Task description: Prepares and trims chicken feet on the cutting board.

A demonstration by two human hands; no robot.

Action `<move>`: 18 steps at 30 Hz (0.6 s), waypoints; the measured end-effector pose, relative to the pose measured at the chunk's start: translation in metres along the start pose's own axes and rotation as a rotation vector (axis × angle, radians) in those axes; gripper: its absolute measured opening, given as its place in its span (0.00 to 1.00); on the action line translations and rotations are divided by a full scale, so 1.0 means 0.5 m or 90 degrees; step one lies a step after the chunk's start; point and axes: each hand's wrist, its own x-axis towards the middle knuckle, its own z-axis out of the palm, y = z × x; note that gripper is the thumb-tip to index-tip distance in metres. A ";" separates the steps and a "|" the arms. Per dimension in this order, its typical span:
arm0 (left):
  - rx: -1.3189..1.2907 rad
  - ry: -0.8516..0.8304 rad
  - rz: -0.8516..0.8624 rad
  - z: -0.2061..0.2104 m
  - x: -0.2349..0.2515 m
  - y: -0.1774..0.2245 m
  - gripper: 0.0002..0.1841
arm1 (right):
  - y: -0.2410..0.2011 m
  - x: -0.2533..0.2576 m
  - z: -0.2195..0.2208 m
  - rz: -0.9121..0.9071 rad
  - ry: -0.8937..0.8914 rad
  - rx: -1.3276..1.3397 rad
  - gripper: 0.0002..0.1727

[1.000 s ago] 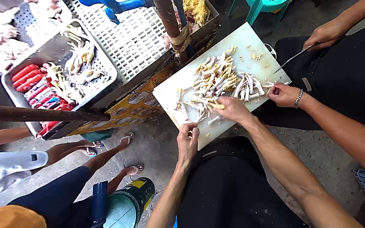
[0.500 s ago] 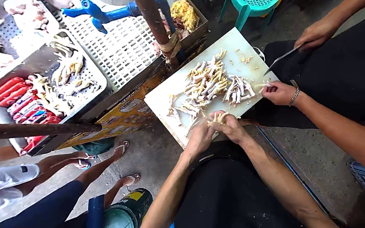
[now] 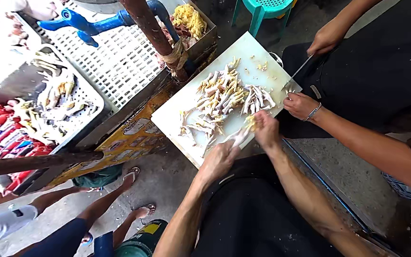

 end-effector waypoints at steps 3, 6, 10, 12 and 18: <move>0.053 0.036 -0.008 -0.024 -0.035 -0.021 0.20 | 0.037 0.014 -0.030 0.210 -0.047 0.180 0.18; 0.108 0.078 -0.023 -0.041 -0.012 -0.036 0.20 | 0.008 -0.024 -0.026 0.325 -0.156 0.559 0.19; 0.194 0.154 0.055 -0.056 0.053 -0.006 0.17 | 0.007 -0.058 -0.016 0.489 -0.251 0.779 0.27; 0.245 0.171 0.137 -0.058 0.085 0.013 0.15 | 0.009 -0.064 -0.010 0.476 -0.240 0.789 0.14; 0.213 -0.044 0.091 -0.064 0.051 0.025 0.21 | 0.019 -0.051 -0.023 0.362 -0.269 0.897 0.19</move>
